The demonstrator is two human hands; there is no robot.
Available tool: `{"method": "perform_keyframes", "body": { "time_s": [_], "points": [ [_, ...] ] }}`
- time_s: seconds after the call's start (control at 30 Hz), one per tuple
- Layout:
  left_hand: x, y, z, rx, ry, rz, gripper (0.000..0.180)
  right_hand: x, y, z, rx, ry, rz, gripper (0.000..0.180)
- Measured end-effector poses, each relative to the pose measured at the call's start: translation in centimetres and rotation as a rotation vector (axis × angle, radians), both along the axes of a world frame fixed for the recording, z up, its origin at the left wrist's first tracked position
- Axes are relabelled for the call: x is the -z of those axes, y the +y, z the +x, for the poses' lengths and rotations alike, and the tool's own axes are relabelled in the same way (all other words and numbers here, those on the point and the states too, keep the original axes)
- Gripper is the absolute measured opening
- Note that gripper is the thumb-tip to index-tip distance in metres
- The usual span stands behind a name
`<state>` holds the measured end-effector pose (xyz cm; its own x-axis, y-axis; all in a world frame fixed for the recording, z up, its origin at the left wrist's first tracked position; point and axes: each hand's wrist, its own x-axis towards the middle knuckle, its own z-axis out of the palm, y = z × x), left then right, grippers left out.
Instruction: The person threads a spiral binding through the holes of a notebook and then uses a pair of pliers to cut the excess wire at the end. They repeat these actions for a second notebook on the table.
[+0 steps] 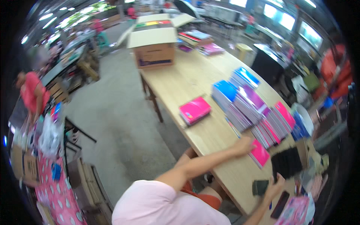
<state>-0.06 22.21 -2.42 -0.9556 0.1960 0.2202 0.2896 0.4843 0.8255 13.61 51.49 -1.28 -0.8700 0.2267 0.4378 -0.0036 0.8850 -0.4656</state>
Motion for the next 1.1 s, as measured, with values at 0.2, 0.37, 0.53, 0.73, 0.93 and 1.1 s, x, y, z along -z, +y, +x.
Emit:
{"method": "perform_keyframes", "body": {
  "time_s": [0.2,0.37,0.53,0.73,0.93,1.1],
  "points": [
    [3.0,2.6,-2.7,-0.185,-0.02,-0.018,0.043,-1.8,-1.0,-5.1,0.153,-0.266,0.454,0.036],
    [3.0,2.4,-4.3,-0.113,-0.077,0.0,0.042,0.4,0.6,-6.3,0.151,-0.155,0.477,0.046],
    [2.7,2.6,-4.9,-0.106,-0.082,-0.03,0.049,0.9,1.5,-5.4,0.13,-0.004,0.469,0.048],
    [3.3,1.4,-5.4,-0.215,0.021,-0.005,0.035,-0.4,0.6,-5.0,0.088,-0.117,0.52,0.034],
    [2.1,2.7,-3.6,-0.346,0.162,-0.003,0.043,-0.3,3.1,-5.3,0.028,0.11,0.436,0.023],
    [0.3,-0.3,-2.0,-0.126,0.05,0.267,0.046,-0.5,4.6,-7.0,-0.063,0.164,0.279,0.044]
  ]
}}
